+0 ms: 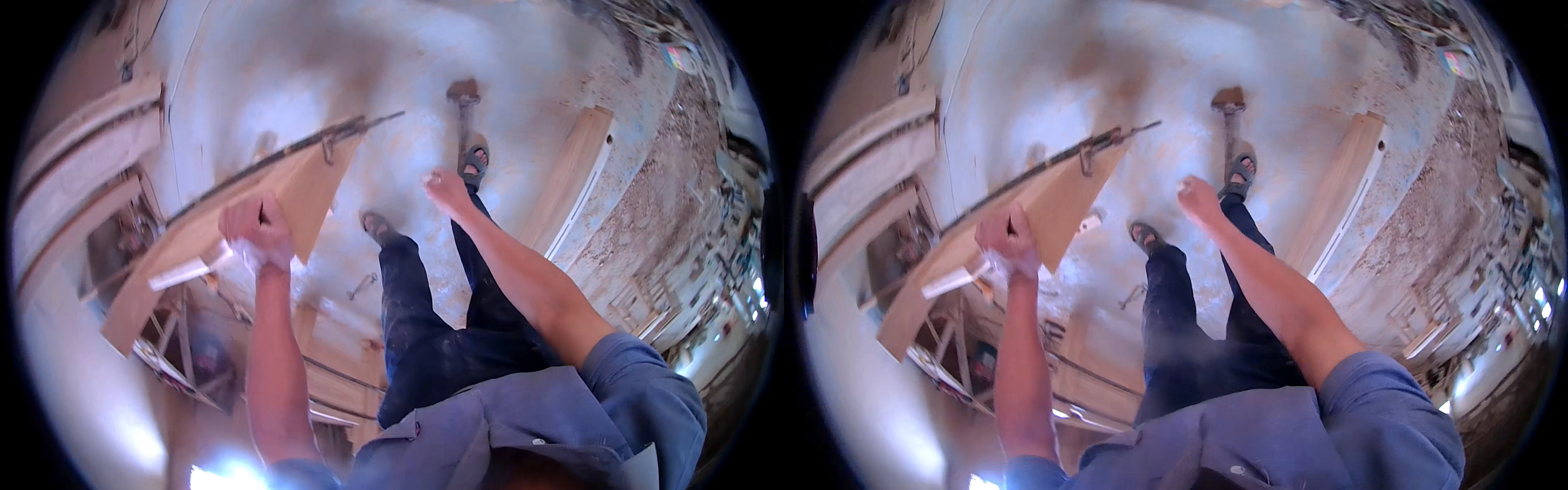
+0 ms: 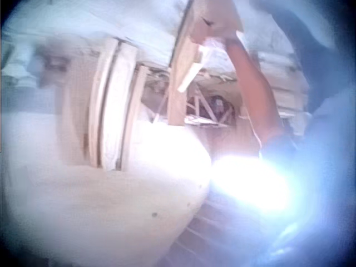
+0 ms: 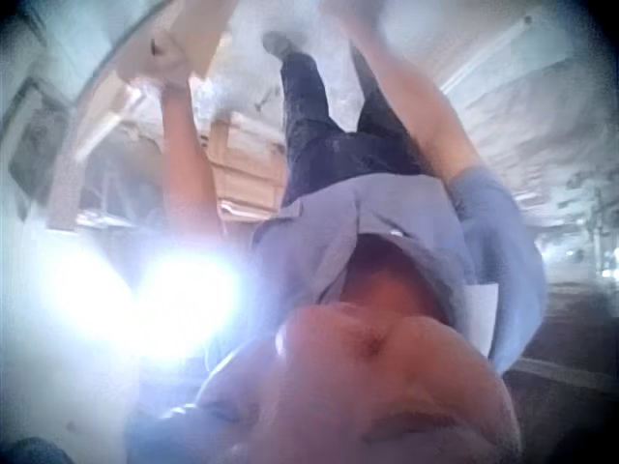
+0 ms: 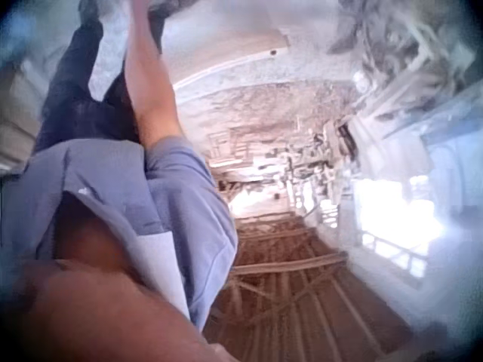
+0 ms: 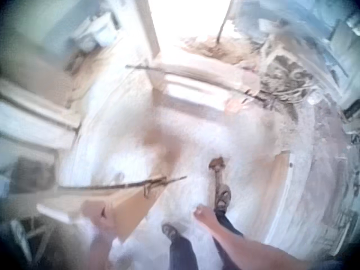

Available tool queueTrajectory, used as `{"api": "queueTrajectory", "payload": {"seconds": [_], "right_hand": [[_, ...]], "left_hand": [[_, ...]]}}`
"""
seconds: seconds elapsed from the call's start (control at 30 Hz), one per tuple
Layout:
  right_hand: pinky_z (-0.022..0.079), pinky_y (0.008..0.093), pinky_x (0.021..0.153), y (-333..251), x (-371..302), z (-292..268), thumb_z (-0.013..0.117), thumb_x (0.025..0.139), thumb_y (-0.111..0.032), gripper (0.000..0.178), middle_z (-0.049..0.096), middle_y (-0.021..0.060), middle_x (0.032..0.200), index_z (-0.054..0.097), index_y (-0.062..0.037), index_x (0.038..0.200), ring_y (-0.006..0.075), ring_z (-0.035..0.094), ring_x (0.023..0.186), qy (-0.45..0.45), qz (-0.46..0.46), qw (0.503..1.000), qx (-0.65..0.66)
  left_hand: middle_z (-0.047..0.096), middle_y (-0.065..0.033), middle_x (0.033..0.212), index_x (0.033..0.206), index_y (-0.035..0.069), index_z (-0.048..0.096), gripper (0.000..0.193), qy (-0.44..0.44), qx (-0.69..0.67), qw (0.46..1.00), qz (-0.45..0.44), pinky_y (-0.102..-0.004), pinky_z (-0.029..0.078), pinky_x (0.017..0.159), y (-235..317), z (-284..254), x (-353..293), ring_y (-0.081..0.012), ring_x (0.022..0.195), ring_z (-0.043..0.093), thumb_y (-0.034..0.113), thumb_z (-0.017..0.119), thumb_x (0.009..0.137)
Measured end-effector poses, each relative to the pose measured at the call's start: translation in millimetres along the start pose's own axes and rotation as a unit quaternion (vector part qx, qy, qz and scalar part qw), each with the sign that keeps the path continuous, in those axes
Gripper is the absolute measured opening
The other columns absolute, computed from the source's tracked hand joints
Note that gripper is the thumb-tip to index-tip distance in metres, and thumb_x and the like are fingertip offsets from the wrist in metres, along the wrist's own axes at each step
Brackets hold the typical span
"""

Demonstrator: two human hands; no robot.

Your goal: The person assembles a wooden furniture piece by hand, using a hammer to tap components into place and a wrench to tighten bar clamps. The person repeatedly positions wooden panels, secures them with clamps, and adjusts the tension to hold the structure together.

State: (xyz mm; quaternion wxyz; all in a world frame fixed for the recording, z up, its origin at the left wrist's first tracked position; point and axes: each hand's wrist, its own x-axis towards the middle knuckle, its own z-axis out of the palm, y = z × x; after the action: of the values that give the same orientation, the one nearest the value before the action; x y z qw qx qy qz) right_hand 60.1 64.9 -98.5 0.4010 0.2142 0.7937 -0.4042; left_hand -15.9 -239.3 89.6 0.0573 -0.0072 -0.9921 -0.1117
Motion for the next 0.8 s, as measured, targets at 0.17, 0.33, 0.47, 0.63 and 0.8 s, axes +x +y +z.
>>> {"api": "queueTrajectory", "payload": {"seconds": [0.17,0.33,0.47,0.63,0.8], "right_hand": [[0.052,0.0354,0.065,-16.5,-2.4,12.2,0.055,0.081,-0.010,0.027,0.068,0.0146,0.080,0.067,0.0030,0.101,0.0219,0.068,0.074,-0.021,-0.022,0.972,0.235],[0.047,0.0254,0.061,-21.3,-47.6,15.0,0.057,0.082,-0.010,0.021,0.063,0.0063,0.075,0.067,0.0024,0.097,0.0123,0.061,0.070,-0.016,0.016,0.976,0.215],[0.047,0.0281,0.070,-37.0,-82.8,24.1,0.059,0.087,-0.017,0.024,0.066,0.0074,0.078,0.068,0.0044,0.094,0.0136,0.061,0.075,0.104,-0.131,0.970,0.177],[0.048,0.0337,0.089,-188.7,-143.1,38.1,0.061,0.095,-0.030,0.041,0.065,0.0150,0.112,0.063,-0.0006,0.123,0.0221,0.061,0.101,0.156,-0.411,0.898,0.008],[0.028,0.0408,0.114,-249.4,-114.5,80.5,0.053,0.095,-0.049,0.062,0.046,0.0203,0.146,0.050,-0.0078,0.141,0.0340,0.042,0.136,0.194,-0.463,0.819,-0.279]], "left_hand": [[0.060,-0.0087,0.066,0.064,0.008,0.059,0.024,0.020,-0.013,1.000,-0.019,-0.0418,0.042,0.068,13.8,0.0,6.6,-0.0293,0.067,0.057,0.018,0.069,0.084],[0.063,-0.0082,0.065,0.062,0.008,0.060,0.028,0.016,-0.011,0.999,-0.025,-0.0417,0.045,0.071,5.7,-4.4,1.5,-0.0293,0.068,0.059,0.024,0.069,0.083],[0.066,-0.0078,0.070,0.067,0.010,0.065,0.020,0.158,-0.107,0.982,-0.016,-0.0419,0.047,0.077,-2.6,0.1,-2.6,-0.0302,0.072,0.060,0.025,0.068,0.080],[0.067,-0.0108,0.105,0.093,0.007,0.067,0.017,0.383,-0.210,0.892,-0.116,-0.0459,0.043,0.092,-15.0,-7.3,-99.1,-0.0328,0.103,0.058,0.004,0.064,0.077],[0.064,-0.0168,0.115,0.112,0.002,0.065,0.033,0.196,-0.284,0.840,-0.420,-0.0434,0.044,0.098,-53.1,18.6,-364.8,-0.0369,0.111,0.056,0.007,0.064,0.080]]}}
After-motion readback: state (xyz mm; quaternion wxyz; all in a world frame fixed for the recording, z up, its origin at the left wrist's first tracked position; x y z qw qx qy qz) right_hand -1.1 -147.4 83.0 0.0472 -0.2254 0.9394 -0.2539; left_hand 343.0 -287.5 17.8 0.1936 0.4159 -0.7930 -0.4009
